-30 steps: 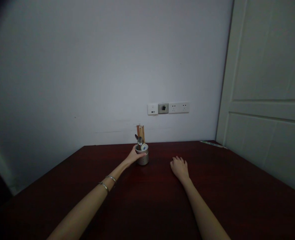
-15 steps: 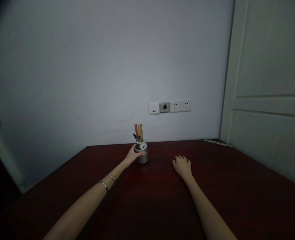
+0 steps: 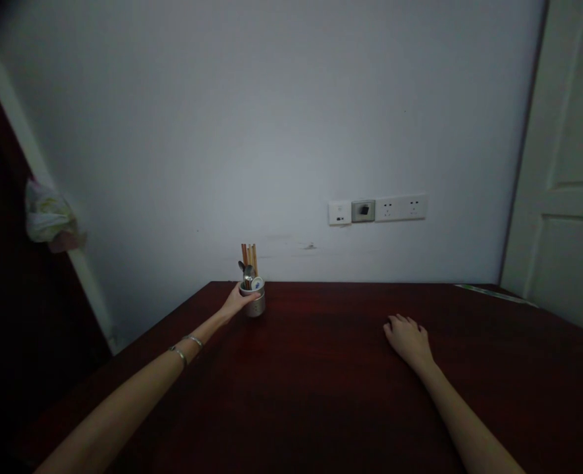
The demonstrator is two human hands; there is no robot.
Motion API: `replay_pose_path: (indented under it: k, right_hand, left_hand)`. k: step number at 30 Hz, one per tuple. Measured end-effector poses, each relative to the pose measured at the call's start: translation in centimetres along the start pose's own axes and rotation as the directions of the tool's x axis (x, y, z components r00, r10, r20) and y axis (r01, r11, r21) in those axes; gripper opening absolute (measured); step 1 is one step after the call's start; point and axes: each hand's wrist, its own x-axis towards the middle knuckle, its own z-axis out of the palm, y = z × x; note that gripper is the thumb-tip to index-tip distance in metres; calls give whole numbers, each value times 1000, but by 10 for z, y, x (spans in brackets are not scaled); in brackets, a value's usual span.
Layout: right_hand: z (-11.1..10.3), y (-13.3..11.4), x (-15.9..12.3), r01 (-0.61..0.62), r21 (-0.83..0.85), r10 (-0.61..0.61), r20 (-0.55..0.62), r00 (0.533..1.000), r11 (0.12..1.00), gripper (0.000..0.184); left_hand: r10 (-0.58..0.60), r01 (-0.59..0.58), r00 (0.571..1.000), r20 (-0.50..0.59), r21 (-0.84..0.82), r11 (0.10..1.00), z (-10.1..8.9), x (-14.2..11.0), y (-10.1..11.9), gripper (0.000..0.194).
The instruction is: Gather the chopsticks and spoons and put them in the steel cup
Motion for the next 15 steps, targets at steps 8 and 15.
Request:
replay_pose_path:
  k: [8,15]
  right_hand:
    - [8,8,5,51,-26,-52,-21,998,998,45]
    - [13,11,7,45,-18,-46,-35,998,999,47]
  left_hand:
    - [-55,60,995,-88,54,997,-50,-13,-18,58]
    - [-87,93,991,-102,56,994,-59,-20,-24,57]
